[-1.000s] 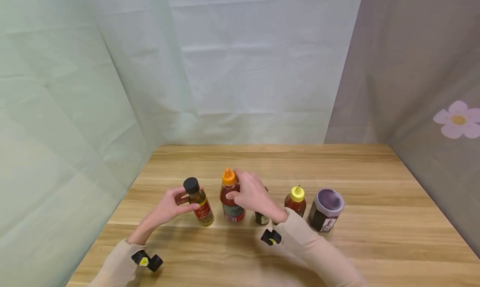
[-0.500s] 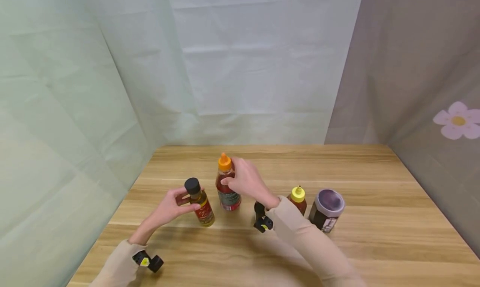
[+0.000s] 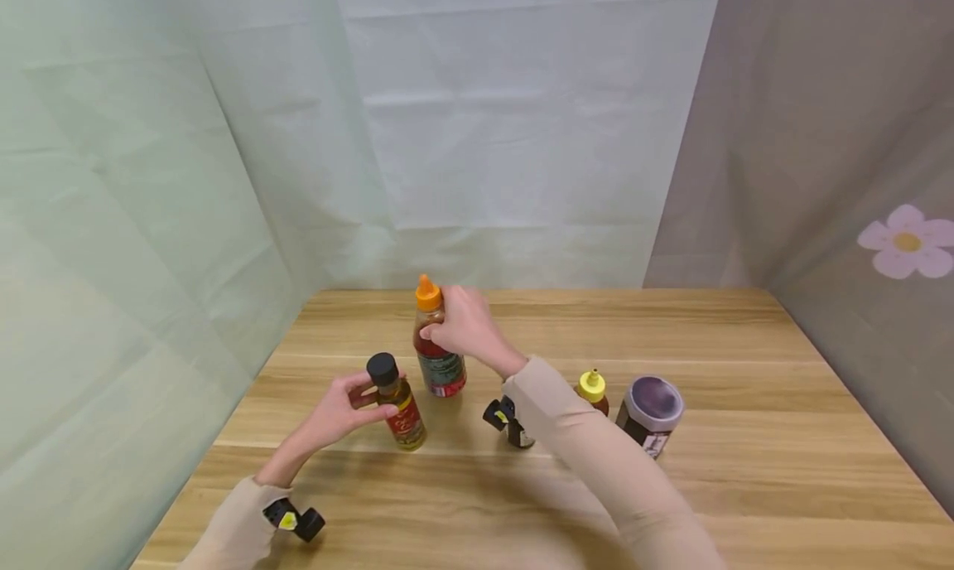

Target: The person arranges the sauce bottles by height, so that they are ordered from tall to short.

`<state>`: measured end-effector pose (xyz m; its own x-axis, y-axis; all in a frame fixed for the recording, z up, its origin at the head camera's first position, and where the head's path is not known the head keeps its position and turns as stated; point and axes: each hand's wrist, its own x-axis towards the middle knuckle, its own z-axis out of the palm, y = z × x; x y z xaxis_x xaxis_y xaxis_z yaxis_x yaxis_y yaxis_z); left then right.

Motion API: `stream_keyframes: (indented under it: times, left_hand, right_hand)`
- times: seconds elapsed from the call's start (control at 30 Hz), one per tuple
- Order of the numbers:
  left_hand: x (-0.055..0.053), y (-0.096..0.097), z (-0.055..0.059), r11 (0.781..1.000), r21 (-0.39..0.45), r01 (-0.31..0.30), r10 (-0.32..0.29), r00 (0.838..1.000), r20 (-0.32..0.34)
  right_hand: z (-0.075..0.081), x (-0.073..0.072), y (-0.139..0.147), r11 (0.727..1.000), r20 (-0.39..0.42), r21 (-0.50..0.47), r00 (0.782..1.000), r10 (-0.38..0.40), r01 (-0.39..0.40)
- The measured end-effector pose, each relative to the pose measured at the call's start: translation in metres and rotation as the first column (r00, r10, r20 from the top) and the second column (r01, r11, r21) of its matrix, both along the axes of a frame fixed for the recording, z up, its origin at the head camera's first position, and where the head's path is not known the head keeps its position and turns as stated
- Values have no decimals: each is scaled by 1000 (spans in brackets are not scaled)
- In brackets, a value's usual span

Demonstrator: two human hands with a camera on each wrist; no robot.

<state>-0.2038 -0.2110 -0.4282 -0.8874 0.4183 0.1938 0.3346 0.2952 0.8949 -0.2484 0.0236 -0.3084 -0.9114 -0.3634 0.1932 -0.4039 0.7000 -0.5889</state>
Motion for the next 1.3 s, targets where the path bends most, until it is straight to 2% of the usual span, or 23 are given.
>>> stream_keyframes:
  times: [0.13,0.47,0.73,0.93,1.3]
  left_hand:
    - [0,1,1,1000,-2,0,0,1000,-4]
    - [0,4,1,1000,4,3,-3,1000,24]
    - [4,6,0,1000,19,10,-11,1000,21]
    - [4,6,1,1000,20,14,-14,1000,23]
    - [5,10,-1,1000,16,10,-11,999,41]
  right_hand:
    - [7,-9,-5,1000,-26,9,1000,-7,8]
    - [11,-33,-20,997,29,2,996,-82,82]
    - [0,-49,-34,989,33,4,988,-149,149]
    - [-12,-59,-42,983,38,-42,983,-179,181]
    - [-33,-65,-52,978,63,-105,983,-175,181]
